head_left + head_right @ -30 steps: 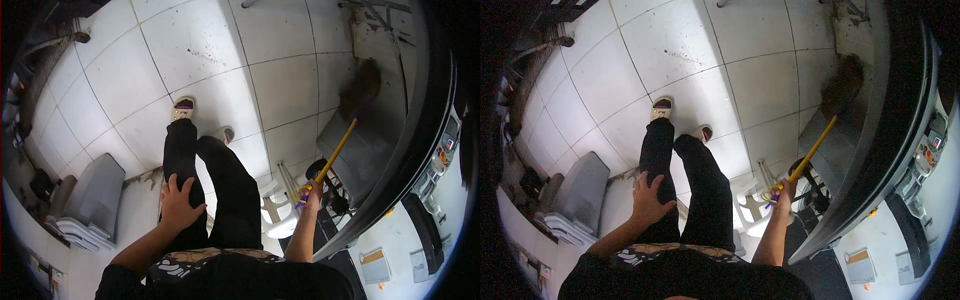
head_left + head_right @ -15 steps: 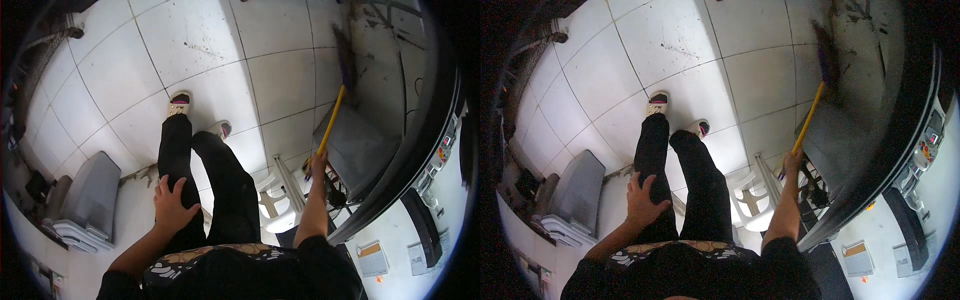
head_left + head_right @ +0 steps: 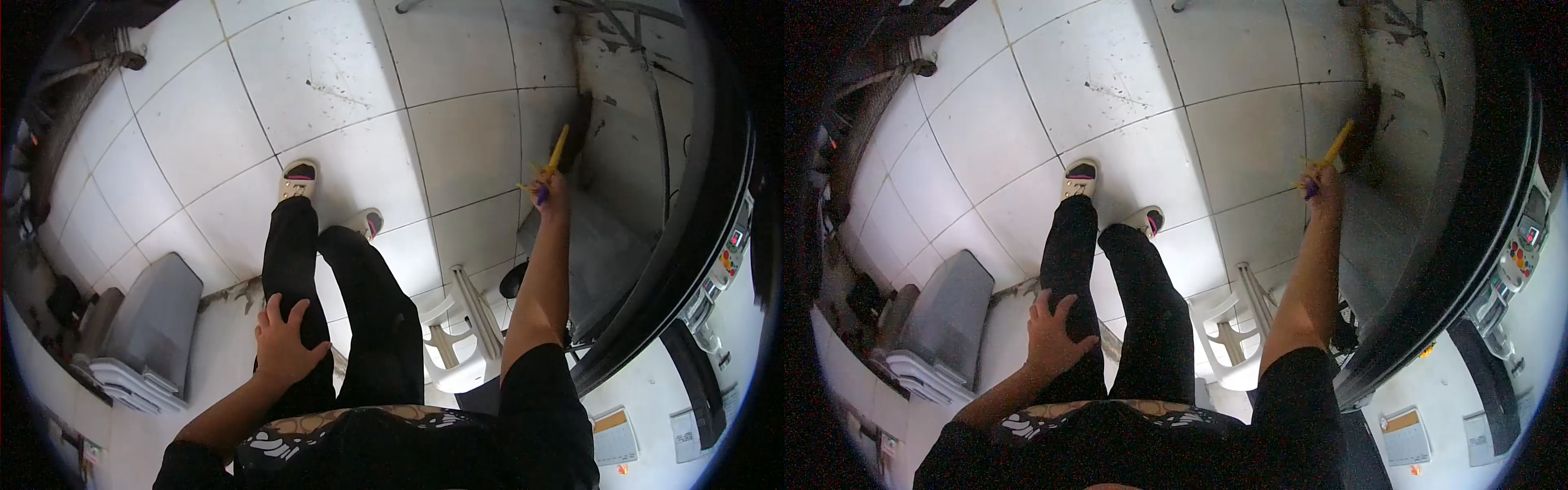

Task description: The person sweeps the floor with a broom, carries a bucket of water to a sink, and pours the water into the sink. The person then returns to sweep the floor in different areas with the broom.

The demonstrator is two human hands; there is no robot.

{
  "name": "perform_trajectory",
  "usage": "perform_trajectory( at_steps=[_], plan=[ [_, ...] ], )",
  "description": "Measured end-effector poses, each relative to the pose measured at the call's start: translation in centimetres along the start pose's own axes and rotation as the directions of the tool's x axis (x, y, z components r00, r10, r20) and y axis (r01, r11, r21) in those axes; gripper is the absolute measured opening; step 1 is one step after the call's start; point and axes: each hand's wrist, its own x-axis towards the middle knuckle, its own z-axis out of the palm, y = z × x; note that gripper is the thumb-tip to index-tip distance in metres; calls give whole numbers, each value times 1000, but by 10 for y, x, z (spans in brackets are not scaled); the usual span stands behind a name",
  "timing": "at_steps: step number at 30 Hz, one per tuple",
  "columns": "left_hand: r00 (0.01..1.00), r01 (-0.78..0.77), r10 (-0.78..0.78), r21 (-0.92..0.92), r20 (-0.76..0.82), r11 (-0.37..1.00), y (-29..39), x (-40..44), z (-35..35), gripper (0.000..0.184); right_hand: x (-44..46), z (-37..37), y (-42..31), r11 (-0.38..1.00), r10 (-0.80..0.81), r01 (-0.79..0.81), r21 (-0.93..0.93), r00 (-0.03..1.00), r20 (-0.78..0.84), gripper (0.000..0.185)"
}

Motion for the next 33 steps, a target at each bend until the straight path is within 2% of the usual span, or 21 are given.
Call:
perform_trajectory(
  at_steps=[2,4,5,7,9,12,14,16,18,21,24,27,29,30,31,32,33],
  plan=[
    [1000,-4,4,-1,1,1000,2,-1,0,75,-33,27,15,969,-106,122,-214,991,87,21],
    [1000,-1,1,-2,-5,1000,5,-1,-1,75,-76,16,39,941,-110,41,-335,976,-189,21],
    [1000,3,-3,-4,-4,1000,6,0,-3,76,-98,-11,58,953,-100,51,-298,983,-151,14],
    [1000,22,-22,-9,1,1000,5,-1,-2,76,-163,-22,77,943,-111,19,-333,959,-262,37],
    [999,23,-23,14,-22,1000,5,-1,2,72,-195,-30,88,934,-140,5,-359,926,-350,30],
    [999,27,-27,25,-25,999,6,-2,3,70,-161,-33,76,961,-184,87,-264,911,-370,21],
    [999,26,-25,41,-20,999,6,-3,6,70,-98,-37,56,953,-248,219,-208,960,-127,15],
    [999,32,-30,71,-22,997,6,-4,9,70,-38,-22,40,990,-75,65,-126,994,-79,20],
    [999,33,-32,57,-15,998,5,-5,9,70,-29,-9,55,999,-2,-2,-52,997,-80,17],
    [999,22,-21,46,-25,999,4,-5,7,70,-89,-22,75,986,-79,78,-145,997,-2,23],
    [1000,19,-18,43,-26,999,6,-6,7,70,-198,-18,66,977,-70,3,-213,949,-308,11],
    [1000,17,-16,48,-12,999,8,-7,7,70,-220,-25,58,969,-130,36,-244,916,-380,16],
    [1000,13,-13,69,2,997,8,-8,8,70,-177,-30,46,981,-144,100,-166,950,-276,15],
    [1000,14,-15,85,6,996,8,-8,9,70,-144,-28,37,956,-213,148,-252,944,-251,9],
    [1000,19,-20,101,8,995,7,-8,10,70,-106,-13,28,927,-183,67,-370,940,-287,7],
    [1000,19,-19,107,-6,994,6,-7,11,70,-79,4,20,951,-111,37,-307,968,-226,6],
    [1000,21,-19,114,-14,993,4,-8,12,70,-44,16,23,924,-130,55,-379,976,-176,6]
  ],
)
